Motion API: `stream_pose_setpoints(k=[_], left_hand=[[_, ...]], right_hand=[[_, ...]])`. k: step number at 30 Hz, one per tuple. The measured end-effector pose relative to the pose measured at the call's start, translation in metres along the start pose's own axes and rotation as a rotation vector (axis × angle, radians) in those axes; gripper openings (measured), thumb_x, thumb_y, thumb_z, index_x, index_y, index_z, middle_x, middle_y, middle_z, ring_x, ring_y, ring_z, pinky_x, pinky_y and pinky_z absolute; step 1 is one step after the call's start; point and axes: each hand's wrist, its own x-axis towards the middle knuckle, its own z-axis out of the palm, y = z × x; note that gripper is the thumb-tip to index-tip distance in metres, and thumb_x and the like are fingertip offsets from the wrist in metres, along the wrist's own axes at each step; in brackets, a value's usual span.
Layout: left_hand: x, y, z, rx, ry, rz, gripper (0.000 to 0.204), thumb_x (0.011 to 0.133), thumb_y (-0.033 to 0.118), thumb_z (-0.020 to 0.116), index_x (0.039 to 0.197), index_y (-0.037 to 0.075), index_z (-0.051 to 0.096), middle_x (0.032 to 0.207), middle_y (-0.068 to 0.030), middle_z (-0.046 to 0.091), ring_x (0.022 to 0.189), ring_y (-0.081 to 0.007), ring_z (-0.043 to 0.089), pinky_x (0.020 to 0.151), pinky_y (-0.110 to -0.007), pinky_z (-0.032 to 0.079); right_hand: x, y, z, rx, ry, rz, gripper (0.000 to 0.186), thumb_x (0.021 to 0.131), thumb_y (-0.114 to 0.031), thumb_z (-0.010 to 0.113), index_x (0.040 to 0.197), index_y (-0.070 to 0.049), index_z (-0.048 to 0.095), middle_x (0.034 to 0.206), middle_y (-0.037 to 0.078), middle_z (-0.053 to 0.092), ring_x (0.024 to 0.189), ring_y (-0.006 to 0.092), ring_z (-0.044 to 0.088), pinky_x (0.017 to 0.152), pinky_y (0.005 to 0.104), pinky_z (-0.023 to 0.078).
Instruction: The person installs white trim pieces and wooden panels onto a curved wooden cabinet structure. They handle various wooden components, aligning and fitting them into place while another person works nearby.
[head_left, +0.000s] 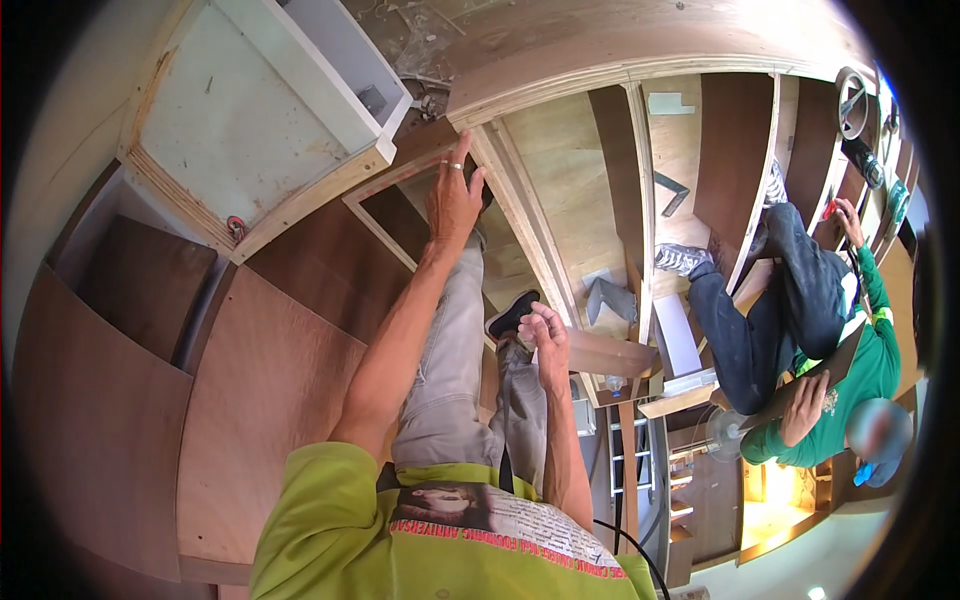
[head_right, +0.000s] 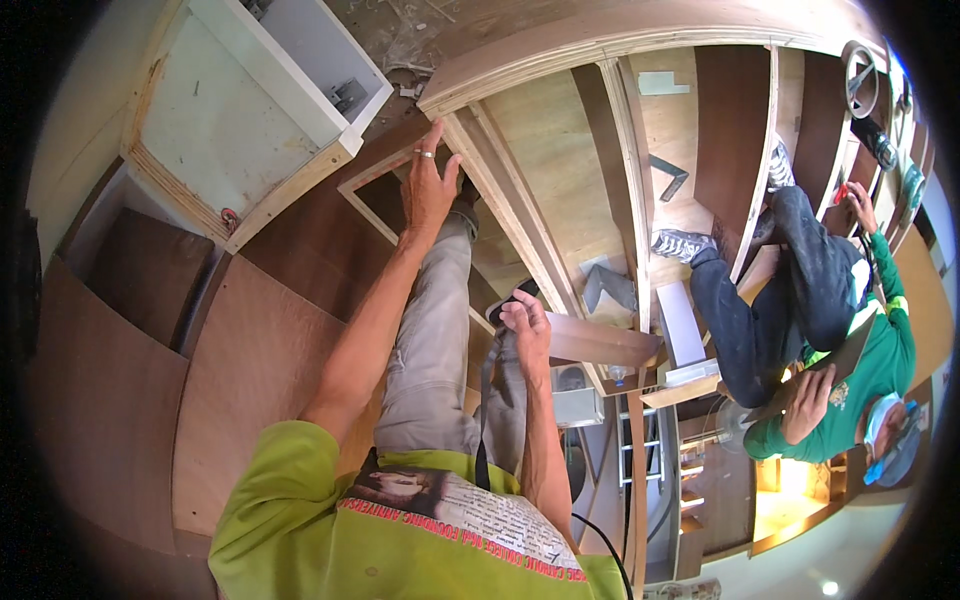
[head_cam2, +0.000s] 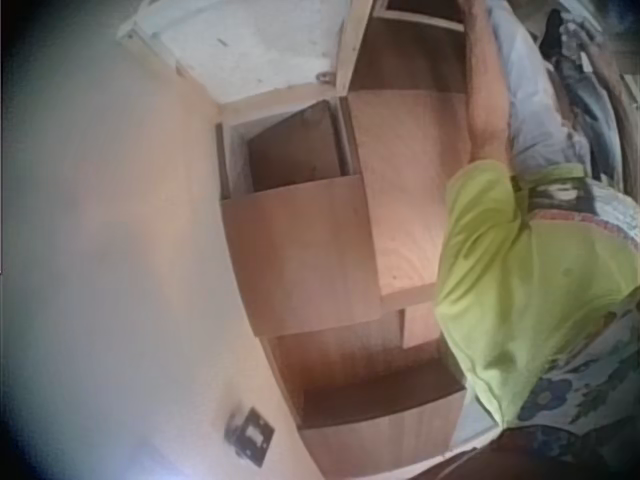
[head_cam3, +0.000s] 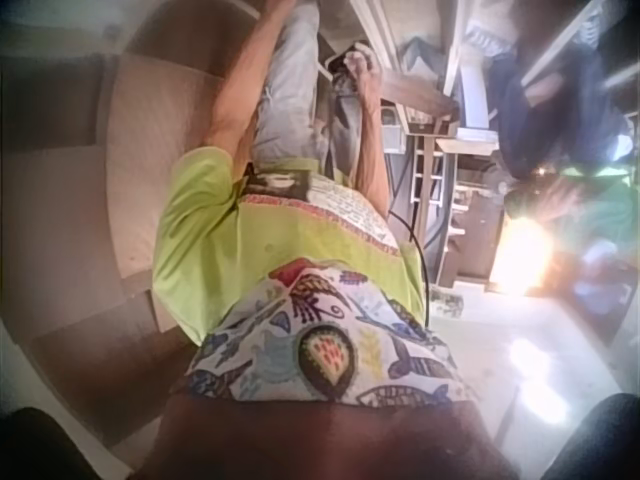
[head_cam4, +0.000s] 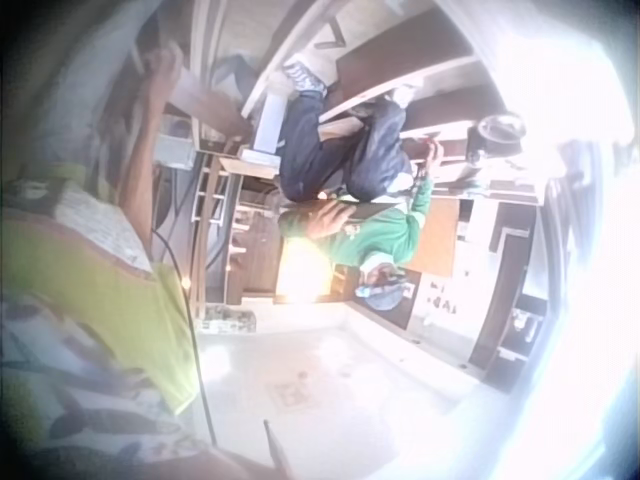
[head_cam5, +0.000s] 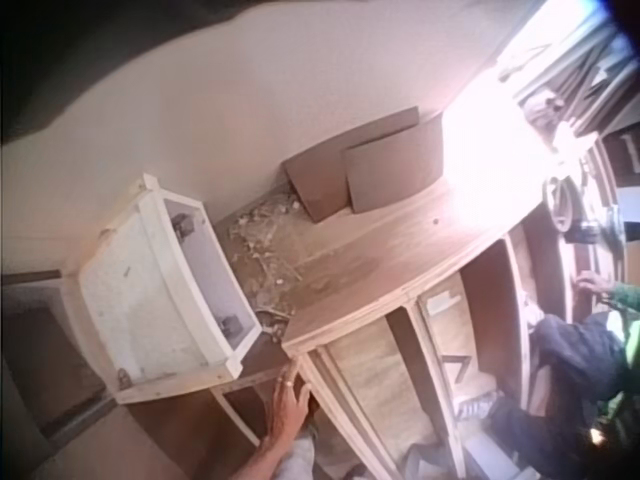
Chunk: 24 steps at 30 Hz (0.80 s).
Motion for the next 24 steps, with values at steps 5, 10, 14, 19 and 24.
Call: stream_pose_setpoints(k=[5, 10, 14, 19, 24], left_hand=[[0.001, 0.005, -0.002, 0.001, 0.003, 0.003, 0.061, 0.08, 0.011, 0.063, 0.134, 0.015, 0.034, 0.12, -0.0169, 0.051, 0.11, -0.0376, 0.048, 0.086, -0.042, 0.044], [-0.002, 0.001, 0.005, 0.013, 0.102, 0.074, 0.063, 0.08, 0.013, 0.063, 0.135, 0.018, 0.033, 0.12, -0.0193, 0.049, 0.11, -0.0377, 0.048, 0.084, -0.043, 0.045], [0.0, 0.007, 0.001, 0.108, 0.063, 0.036, 0.065, 0.079, 0.015, 0.065, 0.135, 0.019, 0.032, 0.121, -0.0199, 0.047, 0.111, -0.0383, 0.047, 0.085, -0.043, 0.044], [0.002, 0.005, 0.0, 0.193, 0.05, 0.05, 0.062, 0.078, 0.017, 0.066, 0.133, 0.017, 0.037, 0.118, -0.0187, 0.048, 0.107, -0.0373, 0.049, 0.083, -0.042, 0.044], [0.0, 0.01, 0.003, 0.144, 0.065, 0.049, 0.058, 0.077, 0.013, 0.067, 0.129, 0.012, 0.042, 0.119, -0.0179, 0.05, 0.109, -0.0357, 0.048, 0.086, -0.041, 0.043]], right_hand=[[0.0, 0.0, 0.002, 0.013, 0.001, -0.021, 0.032, 0.091, -0.018, 0.05, 0.117, 0.0, 0.049, 0.093, 0.008, 0.059, 0.083, 0.0139, 0.057, 0.077, 0.0263, 0.047], [-0.003, 0.0, 0.002, 0.039, -0.002, -0.042, 0.031, 0.091, -0.017, 0.05, 0.117, 0.0, 0.05, 0.093, 0.008, 0.059, 0.083, 0.0143, 0.057, 0.078, 0.0271, 0.046], [-0.004, 0.005, -0.002, 0.055, 0.004, -0.042, 0.031, 0.091, -0.017, 0.049, 0.117, 0.0, 0.05, 0.094, 0.008, 0.059, 0.083, 0.0146, 0.057, 0.079, 0.0276, 0.046], [-0.001, 0.02, -0.001, 0.124, 0.007, -0.032, 0.031, 0.091, -0.017, 0.048, 0.117, 0.0, 0.05, 0.093, 0.008, 0.059, 0.083, 0.0141, 0.057, 0.079, 0.0272, 0.047], [0.0, 0.035, 0.007, 0.158, -0.017, -0.04, 0.029, 0.092, -0.017, 0.049, 0.116, 0.0, 0.051, 0.093, 0.007, 0.059, 0.081, 0.0129, 0.057, 0.077, 0.0263, 0.047]])
